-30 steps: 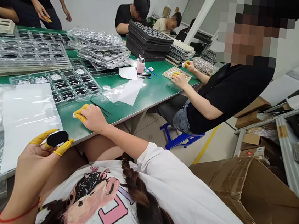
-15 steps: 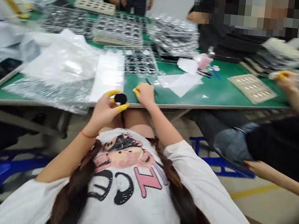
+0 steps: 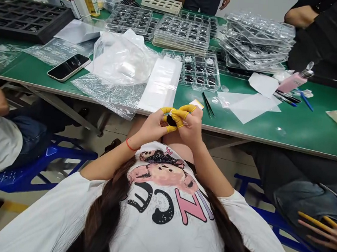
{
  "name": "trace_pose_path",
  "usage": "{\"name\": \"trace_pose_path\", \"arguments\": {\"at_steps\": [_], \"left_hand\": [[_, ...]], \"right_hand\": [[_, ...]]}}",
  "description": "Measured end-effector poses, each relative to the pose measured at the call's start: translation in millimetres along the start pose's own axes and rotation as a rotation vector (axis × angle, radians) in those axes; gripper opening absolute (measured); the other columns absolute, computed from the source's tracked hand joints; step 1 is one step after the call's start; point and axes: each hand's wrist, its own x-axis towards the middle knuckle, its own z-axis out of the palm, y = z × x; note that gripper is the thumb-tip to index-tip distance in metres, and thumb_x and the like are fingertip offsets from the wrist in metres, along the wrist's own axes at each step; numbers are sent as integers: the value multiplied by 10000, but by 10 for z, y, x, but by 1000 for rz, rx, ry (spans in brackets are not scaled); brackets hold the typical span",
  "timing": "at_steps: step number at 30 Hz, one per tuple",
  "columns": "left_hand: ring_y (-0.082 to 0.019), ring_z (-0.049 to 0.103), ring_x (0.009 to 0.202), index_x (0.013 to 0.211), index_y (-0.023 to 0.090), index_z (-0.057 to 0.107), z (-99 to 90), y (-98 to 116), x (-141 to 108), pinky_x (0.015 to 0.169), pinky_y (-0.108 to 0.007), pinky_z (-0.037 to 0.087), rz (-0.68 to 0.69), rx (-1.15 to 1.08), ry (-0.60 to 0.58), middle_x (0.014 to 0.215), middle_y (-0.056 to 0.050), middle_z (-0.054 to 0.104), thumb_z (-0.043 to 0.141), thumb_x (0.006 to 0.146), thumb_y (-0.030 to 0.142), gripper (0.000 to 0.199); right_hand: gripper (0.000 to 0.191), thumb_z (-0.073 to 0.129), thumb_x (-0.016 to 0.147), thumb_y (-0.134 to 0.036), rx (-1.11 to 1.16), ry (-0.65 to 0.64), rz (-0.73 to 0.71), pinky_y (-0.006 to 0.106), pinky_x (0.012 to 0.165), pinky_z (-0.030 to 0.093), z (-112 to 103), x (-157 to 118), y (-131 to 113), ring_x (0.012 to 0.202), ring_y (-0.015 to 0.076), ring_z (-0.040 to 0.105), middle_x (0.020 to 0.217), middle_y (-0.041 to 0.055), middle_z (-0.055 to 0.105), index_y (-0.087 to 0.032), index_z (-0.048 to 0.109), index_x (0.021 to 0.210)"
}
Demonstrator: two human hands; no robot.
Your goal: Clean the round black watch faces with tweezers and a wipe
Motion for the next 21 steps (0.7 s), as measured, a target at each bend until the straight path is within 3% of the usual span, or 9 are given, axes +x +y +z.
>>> {"name": "trace_pose_path", "arguments": {"at_steps": [7, 12, 16, 18, 21], "left_hand": [[-135, 661, 826, 1171, 122, 580, -70, -40, -26, 706, -222, 522, -50, -11, 1, 1017, -67, 707, 804, 648, 159, 570], [-146, 669, 850, 1137, 133, 583, -3, -34, -6, 759, -243, 546, -54, -56, -11, 985, -52, 708, 884, 586, 250, 639], [-117, 653, 779, 1141, 143, 579, -4, 26, 4, 737, -223, 542, -65, -75, -2, 875, -7, 690, 890, 591, 258, 643], [-113, 647, 750, 1144, 144, 576, -25, 49, 18, 704, -215, 535, -77, -75, 0, 841, 1, 684, 897, 582, 246, 655], [-114, 640, 722, 1128, 148, 581, -34, 57, 40, 663, -209, 521, -92, -68, -11, 820, 0, 685, 897, 574, 230, 643]], "right_hand": [[262, 520, 1009, -314, -14, -156, -81, 425, 917, 386, -10, -218, -59, 988, 209, 533, 987, 47, 643, -360, 765, 1086], [247, 544, 996, -301, -35, -81, 64, 454, 956, 396, 13, -73, 198, 1023, 232, 545, 1022, 66, 643, -305, 776, 1081], [266, 538, 1003, -372, 103, 41, 186, 429, 919, 463, -87, -12, 264, 982, 224, 585, 1001, 73, 649, -257, 771, 1062], [264, 541, 1007, -393, 151, 100, 147, 409, 913, 472, -135, -40, 157, 974, 208, 590, 1001, 64, 650, -268, 762, 1078], [232, 563, 1001, -392, 99, 11, -24, 395, 881, 454, -139, -114, -40, 943, 191, 580, 951, 41, 668, -308, 778, 1021]]}}
